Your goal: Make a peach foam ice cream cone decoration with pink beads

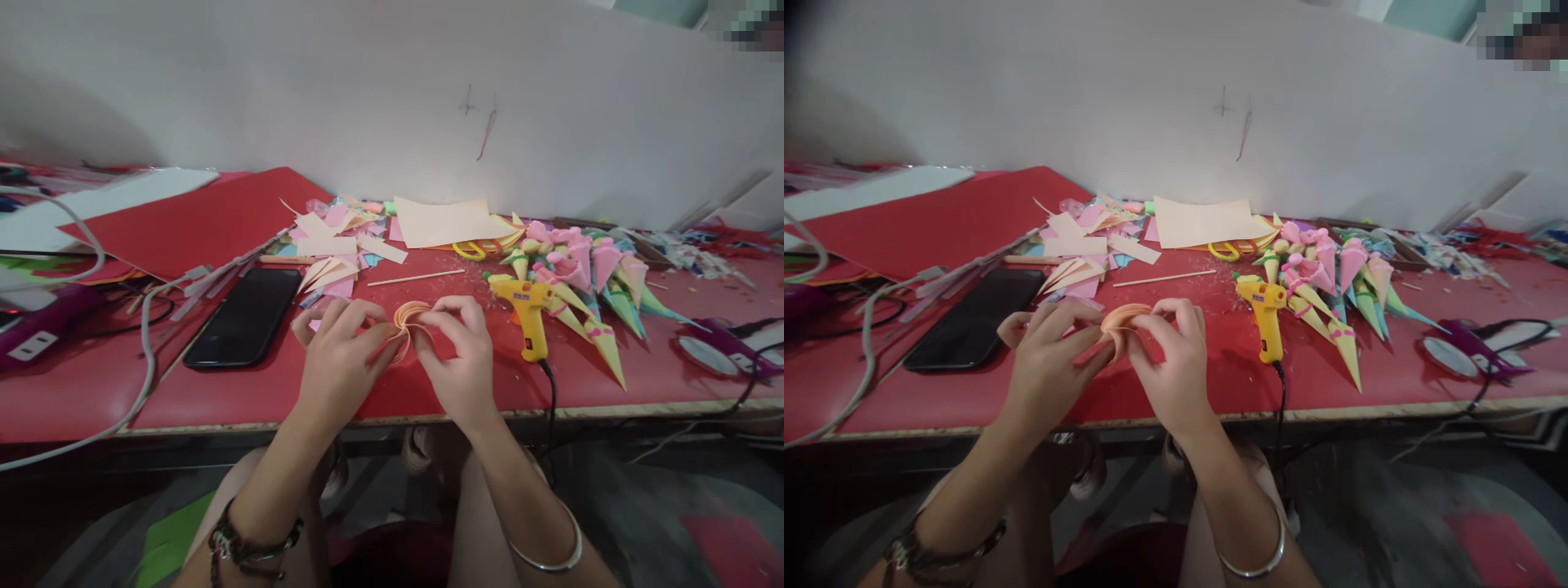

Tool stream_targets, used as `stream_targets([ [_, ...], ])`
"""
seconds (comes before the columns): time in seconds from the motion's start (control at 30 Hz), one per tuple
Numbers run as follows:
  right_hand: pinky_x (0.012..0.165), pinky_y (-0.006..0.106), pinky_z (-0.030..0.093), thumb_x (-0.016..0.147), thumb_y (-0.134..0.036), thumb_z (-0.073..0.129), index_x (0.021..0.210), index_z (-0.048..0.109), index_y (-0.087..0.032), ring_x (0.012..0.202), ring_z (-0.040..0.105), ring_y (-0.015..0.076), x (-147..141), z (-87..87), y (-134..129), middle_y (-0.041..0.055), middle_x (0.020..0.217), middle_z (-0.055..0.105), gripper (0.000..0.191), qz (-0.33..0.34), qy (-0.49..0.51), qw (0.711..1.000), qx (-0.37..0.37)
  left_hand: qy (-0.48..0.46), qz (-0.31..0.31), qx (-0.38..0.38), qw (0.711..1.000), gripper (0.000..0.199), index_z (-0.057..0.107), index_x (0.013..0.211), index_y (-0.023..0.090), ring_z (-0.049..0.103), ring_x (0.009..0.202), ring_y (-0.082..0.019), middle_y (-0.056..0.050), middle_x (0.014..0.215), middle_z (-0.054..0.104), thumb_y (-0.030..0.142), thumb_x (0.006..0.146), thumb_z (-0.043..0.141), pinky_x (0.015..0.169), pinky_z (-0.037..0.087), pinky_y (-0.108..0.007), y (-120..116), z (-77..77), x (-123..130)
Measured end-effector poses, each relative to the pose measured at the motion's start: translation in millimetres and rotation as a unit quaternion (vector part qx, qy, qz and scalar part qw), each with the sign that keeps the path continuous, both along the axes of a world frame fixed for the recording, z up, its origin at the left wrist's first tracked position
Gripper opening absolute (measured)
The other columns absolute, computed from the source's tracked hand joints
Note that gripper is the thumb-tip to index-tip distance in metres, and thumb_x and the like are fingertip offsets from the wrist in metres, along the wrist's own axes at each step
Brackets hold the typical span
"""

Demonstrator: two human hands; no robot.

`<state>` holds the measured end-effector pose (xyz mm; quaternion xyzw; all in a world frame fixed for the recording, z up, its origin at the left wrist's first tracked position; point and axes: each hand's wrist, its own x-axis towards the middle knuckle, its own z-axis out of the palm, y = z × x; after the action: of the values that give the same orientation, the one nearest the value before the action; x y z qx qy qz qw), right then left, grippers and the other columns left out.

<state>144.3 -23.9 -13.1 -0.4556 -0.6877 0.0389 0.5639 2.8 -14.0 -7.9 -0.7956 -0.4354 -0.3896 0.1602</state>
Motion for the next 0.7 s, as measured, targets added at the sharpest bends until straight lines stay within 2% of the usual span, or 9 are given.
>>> stream_targets([
  [0.23, 0.075, 0.035, 0.043, 0.078, -0.016, 0.053, 0.081, 0.063, -0.023, 0.084, 0.049, 0.0178, 2.1, -3.1, 2.8, 0.0036, 0.085, 0.050, 0.012, -0.023, -0.071, 0.997, 0.002, 0.041, 0.005, 0.034, 0.999, 0.006, 0.059, 0.073, 0.025, 0.049, 0.077, -0.018, -0.001, 0.080, 0.062, 0.023, 0.079, 0.058, 0.066, 0.030, -0.035, 0.6, -2.5, -2.5],
  [0.53, 0.074, 0.035, 0.042, 0.080, -0.013, 0.051, 0.082, 0.061, -0.023, 0.084, 0.047, 0.0183, 0.9, -3.6, 0.8, 0.0043, 0.090, 0.051, 0.014, -0.022, -0.121, 0.992, 0.005, 0.069, 0.006, 0.040, 0.997, 0.008, 0.054, 0.073, 0.023, 0.049, 0.077, -0.018, -0.001, 0.080, 0.062, 0.022, 0.081, 0.054, 0.068, 0.029, -0.036, -0.2, -4.5, -2.8],
  [0.63, 0.075, 0.035, 0.042, 0.079, -0.014, 0.050, 0.082, 0.060, -0.022, 0.084, 0.047, 0.0189, -0.2, -4.4, 1.3, 0.0049, 0.089, 0.051, 0.013, -0.038, -0.113, 0.993, -0.007, 0.040, 0.019, 0.024, 0.999, 0.006, 0.055, 0.074, 0.023, 0.050, 0.080, -0.019, -0.002, 0.087, 0.061, 0.022, 0.079, 0.056, 0.071, 0.030, -0.038, -0.8, -2.2, -1.0],
  [0.7, 0.075, 0.036, 0.042, 0.078, -0.014, 0.050, 0.082, 0.059, -0.020, 0.085, 0.048, 0.0195, 0.0, -4.7, 1.9, 0.0055, 0.088, 0.051, 0.011, -0.049, -0.098, 0.994, -0.013, -0.016, 0.013, -0.007, 1.000, 0.004, 0.055, 0.081, 0.023, 0.051, 0.084, -0.020, -0.004, 0.094, 0.059, 0.022, 0.078, 0.055, 0.073, 0.032, -0.038, -1.8, 1.1, -0.4],
])
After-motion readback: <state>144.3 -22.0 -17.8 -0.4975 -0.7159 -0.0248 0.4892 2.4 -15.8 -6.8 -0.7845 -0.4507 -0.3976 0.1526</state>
